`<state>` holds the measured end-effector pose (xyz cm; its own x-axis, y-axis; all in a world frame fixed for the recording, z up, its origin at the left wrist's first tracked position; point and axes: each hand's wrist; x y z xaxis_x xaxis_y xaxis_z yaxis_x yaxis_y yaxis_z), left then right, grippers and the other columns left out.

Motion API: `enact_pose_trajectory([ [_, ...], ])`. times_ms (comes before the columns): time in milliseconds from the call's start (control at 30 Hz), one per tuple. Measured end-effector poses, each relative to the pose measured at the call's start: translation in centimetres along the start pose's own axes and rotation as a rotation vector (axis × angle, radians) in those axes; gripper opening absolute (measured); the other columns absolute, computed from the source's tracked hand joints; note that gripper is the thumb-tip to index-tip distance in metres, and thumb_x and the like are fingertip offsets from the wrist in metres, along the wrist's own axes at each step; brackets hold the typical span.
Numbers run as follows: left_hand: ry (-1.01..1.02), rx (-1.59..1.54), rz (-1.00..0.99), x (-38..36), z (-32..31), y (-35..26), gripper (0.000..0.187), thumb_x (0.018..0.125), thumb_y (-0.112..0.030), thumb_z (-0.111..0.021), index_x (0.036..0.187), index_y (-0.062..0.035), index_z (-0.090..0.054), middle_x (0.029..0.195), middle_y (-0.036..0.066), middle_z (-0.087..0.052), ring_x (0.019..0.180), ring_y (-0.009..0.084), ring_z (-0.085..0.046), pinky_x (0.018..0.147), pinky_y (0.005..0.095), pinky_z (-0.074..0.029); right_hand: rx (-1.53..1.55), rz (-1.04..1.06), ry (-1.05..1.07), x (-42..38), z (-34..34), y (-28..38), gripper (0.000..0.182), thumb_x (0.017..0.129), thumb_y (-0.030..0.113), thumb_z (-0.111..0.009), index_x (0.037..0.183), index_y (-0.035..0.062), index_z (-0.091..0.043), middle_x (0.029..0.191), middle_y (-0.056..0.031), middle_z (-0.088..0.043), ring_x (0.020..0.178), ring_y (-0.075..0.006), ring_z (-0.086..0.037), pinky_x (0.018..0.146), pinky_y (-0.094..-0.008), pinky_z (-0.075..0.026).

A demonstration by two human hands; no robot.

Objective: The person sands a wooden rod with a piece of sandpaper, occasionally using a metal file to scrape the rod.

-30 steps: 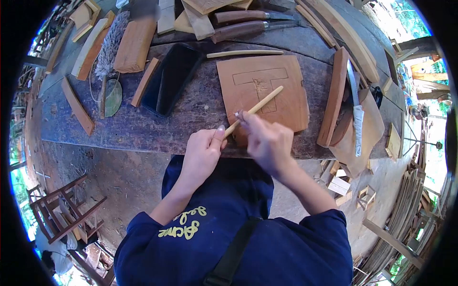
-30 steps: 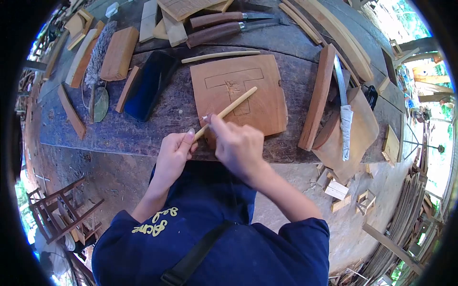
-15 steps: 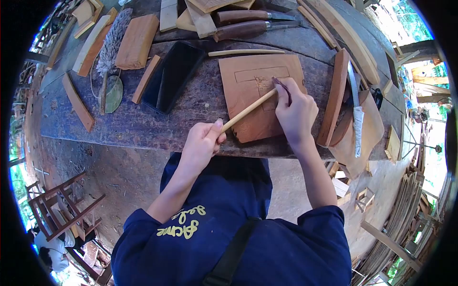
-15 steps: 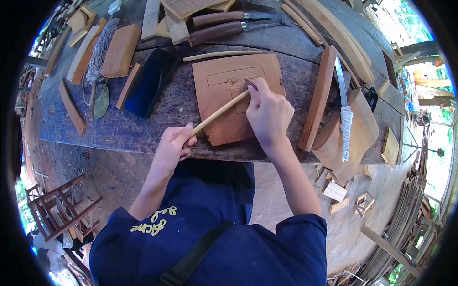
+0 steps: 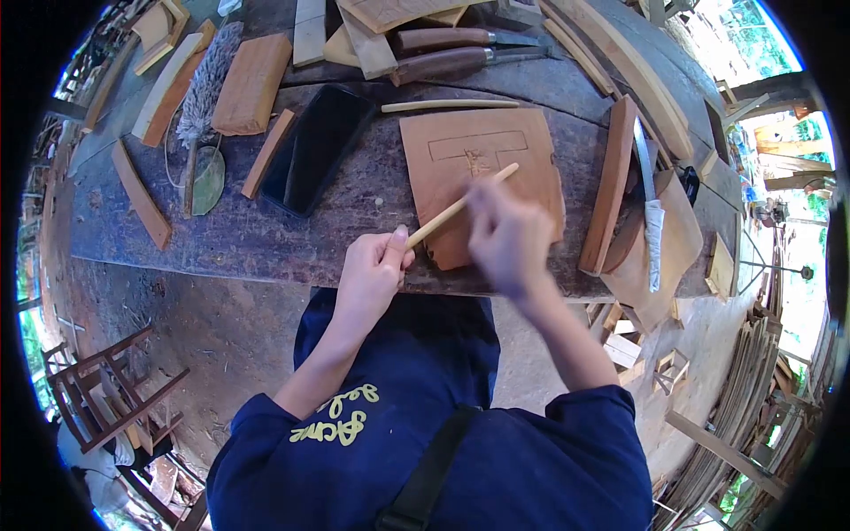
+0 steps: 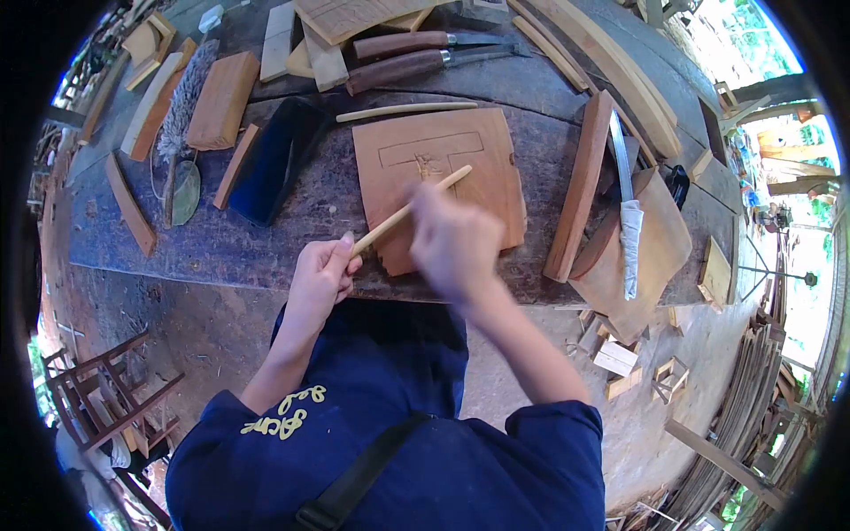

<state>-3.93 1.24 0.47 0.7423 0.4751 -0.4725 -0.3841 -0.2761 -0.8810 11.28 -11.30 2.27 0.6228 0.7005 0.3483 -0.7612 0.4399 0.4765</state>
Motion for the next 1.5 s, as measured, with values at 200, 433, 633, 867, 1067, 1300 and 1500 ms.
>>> enact_pose_trajectory([
  [200,-0.027,0.127,-0.085,-0.5,-0.1,-0.1,0.05,0.106,-0.031,-0.049,0.068,0.0005,-0.056,0.051,0.0,-0.043,0.048,0.0083,-0.042,0.047,0.0296,-0.032,-0.176,-0.174,-0.089,2.7,1.2,-3.9,0.005,0.093,0.017,-0.061,0.093,0.0122,-0.063,0.067,-0.0172,-0.065,0.064,-0.0392,-0.066,0.055,-0.0488,-0.05],
  [433,-0.3,0.446,-0.532,-1.2,-0.2,-2.7,0.015,0.096,-0.013,-0.065,0.089,0.0004,-0.068,0.065,0.012,-0.061,0.054,0.0222,-0.055,0.055,0.0364,-0.043,0.13,-0.256,-0.225,3.5,3.3,-3.8,0.006,0.094,0.015,-0.065,0.096,0.012,-0.07,0.074,-0.0153,-0.069,0.067,-0.0358,-0.068,0.057,-0.0425,-0.05],
  [633,-0.28,0.577,-0.7,-0.5,-1.6,-1.1,0.011,0.09,-0.008,-0.067,0.096,0.0,-0.069,0.079,0.015,-0.066,0.073,0.0314,-0.063,0.067,0.04,-0.05,0.031,-0.178,-0.063,0.8,2.1,-1.1,0.011,0.093,0.013,-0.066,0.103,0.0115,-0.071,0.08,-0.0154,-0.071,0.069,-0.0317,-0.071,0.059,-0.0395,-0.053],
  [867,-0.372,0.58,-1.019,0.6,-1.7,2.6,0.025,0.079,0.006,-0.073,0.104,0.0029,-0.071,0.078,0.014,-0.065,0.072,0.0301,-0.063,0.065,0.0383,-0.052,0.037,0.054,-0.078,-1.3,0.6,-0.7,0.01,0.093,0.015,-0.065,0.101,0.0125,-0.069,0.069,-0.0109,-0.068,0.056,-0.0267,-0.067,0.051,-0.0392,-0.05],
  [1067,-0.457,0.537,-1.089,0.3,-2.0,2.7,0.026,0.079,0.006,-0.074,0.105,0.0035,-0.071,0.081,0.014,-0.068,0.071,0.0289,-0.065,0.064,0.0361,-0.053,-0.234,-0.22,-0.173,-0.3,0.7,-0.4,0.003,0.092,0.013,-0.063,0.094,0.0136,-0.064,0.064,-0.0134,-0.064,0.056,-0.0339,-0.066,0.05,-0.0456,-0.049],
  [1300,-0.468,0.478,-1.008,0.1,-1.5,2.7,0.019,0.081,0.006,-0.073,0.099,0.0024,-0.073,0.08,0.014,-0.069,0.071,0.0285,-0.066,0.065,0.035,-0.054,0.104,-0.098,-0.108,-2.0,-1.3,2.3,0.007,0.091,0.016,-0.067,0.098,0.0154,-0.069,0.073,-0.0103,-0.07,0.061,-0.0288,-0.07,0.054,-0.0423,-0.053],
  [1500,-0.458,0.441,-1.052,0.0,-1.9,2.5,0.018,0.082,0.006,-0.073,0.1,0.0028,-0.072,0.08,0.014,-0.068,0.072,0.0285,-0.066,0.065,0.0354,-0.054,-0.106,-0.262,-0.214,-0.2,0.4,0.0,0.003,0.092,0.015,-0.063,0.093,0.0148,-0.066,0.064,-0.0142,-0.065,0.058,-0.0358,-0.067,0.052,-0.0472,-0.05],
])
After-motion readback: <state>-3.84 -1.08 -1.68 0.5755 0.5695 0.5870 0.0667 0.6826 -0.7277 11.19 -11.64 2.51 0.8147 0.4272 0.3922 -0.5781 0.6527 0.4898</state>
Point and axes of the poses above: each hand's wrist, its own x-axis towards the middle knuckle, its own z-axis out of the back of the hand, y = z × x
